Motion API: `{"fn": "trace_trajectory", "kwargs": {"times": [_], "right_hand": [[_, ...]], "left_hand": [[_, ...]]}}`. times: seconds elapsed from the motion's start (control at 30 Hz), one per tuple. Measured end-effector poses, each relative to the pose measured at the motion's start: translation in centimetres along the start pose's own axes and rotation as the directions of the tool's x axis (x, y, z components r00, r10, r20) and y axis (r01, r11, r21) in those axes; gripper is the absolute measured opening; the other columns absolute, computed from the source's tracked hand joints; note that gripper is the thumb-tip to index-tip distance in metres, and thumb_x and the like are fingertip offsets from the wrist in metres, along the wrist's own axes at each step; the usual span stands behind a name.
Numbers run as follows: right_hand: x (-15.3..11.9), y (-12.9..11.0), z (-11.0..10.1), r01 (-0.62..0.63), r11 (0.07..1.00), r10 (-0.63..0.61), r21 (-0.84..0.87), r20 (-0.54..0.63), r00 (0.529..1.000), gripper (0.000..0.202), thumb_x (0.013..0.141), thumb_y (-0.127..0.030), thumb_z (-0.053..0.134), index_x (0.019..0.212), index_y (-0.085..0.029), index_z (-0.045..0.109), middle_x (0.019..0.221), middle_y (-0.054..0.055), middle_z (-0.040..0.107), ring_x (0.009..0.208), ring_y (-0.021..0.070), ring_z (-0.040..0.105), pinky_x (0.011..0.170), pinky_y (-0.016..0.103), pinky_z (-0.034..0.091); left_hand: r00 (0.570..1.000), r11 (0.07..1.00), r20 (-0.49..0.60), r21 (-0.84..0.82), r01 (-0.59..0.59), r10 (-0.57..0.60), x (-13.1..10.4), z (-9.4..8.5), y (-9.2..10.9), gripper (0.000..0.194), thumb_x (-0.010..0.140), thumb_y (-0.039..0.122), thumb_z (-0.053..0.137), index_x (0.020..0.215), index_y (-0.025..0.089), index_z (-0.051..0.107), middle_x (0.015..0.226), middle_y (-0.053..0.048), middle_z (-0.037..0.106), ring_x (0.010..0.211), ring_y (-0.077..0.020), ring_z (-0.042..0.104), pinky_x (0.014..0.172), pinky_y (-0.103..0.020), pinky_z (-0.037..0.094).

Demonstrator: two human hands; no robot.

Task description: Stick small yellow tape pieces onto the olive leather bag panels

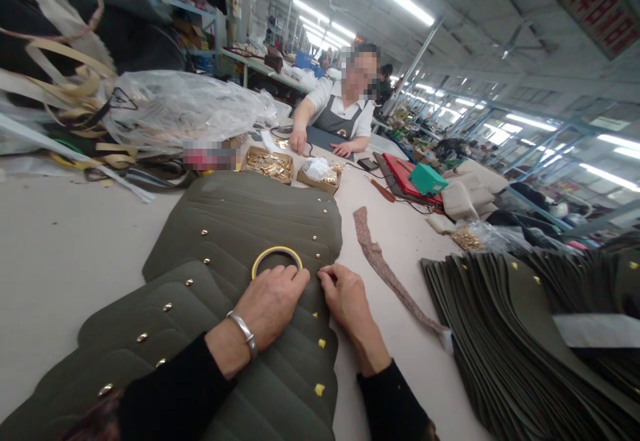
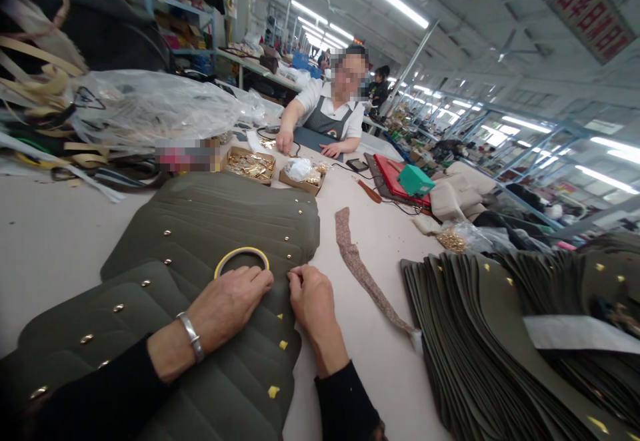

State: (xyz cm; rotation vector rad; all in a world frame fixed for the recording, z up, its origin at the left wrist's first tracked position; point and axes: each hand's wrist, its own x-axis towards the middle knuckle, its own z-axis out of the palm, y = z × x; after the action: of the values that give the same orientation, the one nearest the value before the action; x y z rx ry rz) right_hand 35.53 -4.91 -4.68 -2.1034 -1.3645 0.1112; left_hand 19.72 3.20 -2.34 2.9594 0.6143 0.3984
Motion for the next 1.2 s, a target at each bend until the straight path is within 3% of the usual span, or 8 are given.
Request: {"fn": "trace_trajectory", "kwargs": {"times": [0.13, 0.3, 0.43, 0.5, 0.67, 0.87, 1.07, 1.2], "right_hand": [[-0.6, -0.3, -1.4, -0.011, 0.996, 0.0, 0.084, 0.14, 0.99, 0.013, 0.082, -0.018, 0.059, 0.076, -0.019, 0.071, 0.073, 0.003, 0.071, 0.066, 0.016, 0.064, 0.063, 0.025, 0.045], [-1.6, -0.6, -3.1, -0.039, 0.972, -0.053, 0.233, 0.376, 0.925, 0.013, 0.08, -0.018, 0.061, 0.074, -0.02, 0.073, 0.065, -0.002, 0.07, 0.058, 0.0131, 0.062, 0.053, 0.021, 0.042], [-1.8, -1.3, -3.1, 0.029, 0.936, -0.063, 0.351, 0.085, 0.994, 0.014, 0.084, -0.019, 0.058, 0.089, -0.018, 0.071, 0.081, 0.002, 0.072, 0.07, 0.0143, 0.064, 0.066, 0.024, 0.049], [-1.8, -1.8, -3.0, 0.139, 0.912, -0.129, 0.387, -0.053, 0.99, 0.016, 0.086, -0.019, 0.057, 0.096, -0.017, 0.069, 0.086, 0.004, 0.071, 0.073, 0.0143, 0.063, 0.068, 0.025, 0.05], [-2.0, -2.8, -2.7, 0.408, 0.856, -0.39, 0.318, -0.119, 0.913, 0.017, 0.088, -0.013, 0.053, 0.099, -0.018, 0.064, 0.092, 0.007, 0.068, 0.082, 0.0158, 0.062, 0.075, 0.028, 0.051], [-2.1, -2.6, -1.8, 0.497, 0.854, -0.473, 0.155, -0.165, 0.865, 0.016, 0.085, -0.009, 0.048, 0.084, -0.018, 0.061, 0.074, 0.004, 0.065, 0.069, 0.0151, 0.06, 0.065, 0.026, 0.049], [-2.5, -3.2, -1.4, 0.432, 0.895, -0.4, 0.112, -0.228, 0.888, 0.015, 0.078, -0.01, 0.05, 0.074, -0.017, 0.062, 0.063, 0.001, 0.061, 0.056, 0.0122, 0.056, 0.056, 0.024, 0.045], [-2.4, -4.1, -1.3, 0.079, 0.905, -0.037, 0.417, -0.107, 0.994, 0.011, 0.076, -0.016, 0.055, 0.071, -0.017, 0.064, 0.061, 0.0, 0.063, 0.051, 0.0113, 0.058, 0.051, 0.022, 0.046]], "left_hand": [[0.99, 0.994, -0.127, -0.087, -0.066, 0.055, -0.1, -0.1, -0.9, 0.019, 0.096, 0.018, 0.038, 0.09, 0.019, 0.056, 0.08, -0.002, 0.061, 0.072, -0.0154, 0.059, 0.064, -0.025, 0.048], [0.935, 0.969, -0.347, -0.195, -0.152, 0.077, -0.4, 0.1, -2.0, 0.021, 0.098, 0.023, 0.038, 0.103, 0.019, 0.058, 0.085, -0.003, 0.068, 0.078, -0.0131, 0.066, 0.071, -0.022, 0.052], [0.897, 0.942, -0.425, -0.235, -0.238, 0.12, -0.6, 0.1, -2.1, 0.03, 0.097, 0.022, 0.041, 0.125, 0.018, 0.051, 0.105, -0.005, 0.072, 0.091, -0.0131, 0.069, 0.08, -0.021, 0.054], [0.903, 0.939, -0.404, -0.234, -0.253, 0.143, -0.7, 0.1, -2.0, 0.039, 0.097, 0.022, 0.041, 0.136, 0.017, 0.041, 0.115, -0.007, 0.069, 0.098, -0.0137, 0.068, 0.085, -0.021, 0.053], [0.92, 0.943, -0.365, -0.235, -0.237, 0.14, -0.8, 0.2, -1.7, 0.039, 0.098, 0.025, 0.04, 0.135, 0.015, 0.039, 0.114, -0.007, 0.07, 0.094, -0.0145, 0.07, 0.082, -0.022, 0.054], [0.922, 0.936, -0.342, -0.227, -0.27, 0.183, -1.0, 0.0, -1.2, 0.03, 0.098, 0.023, 0.038, 0.127, 0.016, 0.042, 0.104, -0.006, 0.072, 0.087, -0.0147, 0.07, 0.074, -0.023, 0.055], [0.966, 0.952, -0.214, -0.232, -0.198, 0.149, -1.0, -0.2, -1.5, 0.016, 0.095, 0.016, 0.039, 0.099, 0.02, 0.055, 0.082, -0.001, 0.067, 0.075, -0.0128, 0.066, 0.066, -0.022, 0.05], [0.943, 0.964, -0.304, -0.177, -0.197, 0.137, -1.0, -0.4, -1.1, 0.019, 0.095, 0.015, 0.039, 0.085, 0.019, 0.055, 0.07, 0.001, 0.06, 0.064, -0.0128, 0.06, 0.056, -0.023, 0.043]]}}
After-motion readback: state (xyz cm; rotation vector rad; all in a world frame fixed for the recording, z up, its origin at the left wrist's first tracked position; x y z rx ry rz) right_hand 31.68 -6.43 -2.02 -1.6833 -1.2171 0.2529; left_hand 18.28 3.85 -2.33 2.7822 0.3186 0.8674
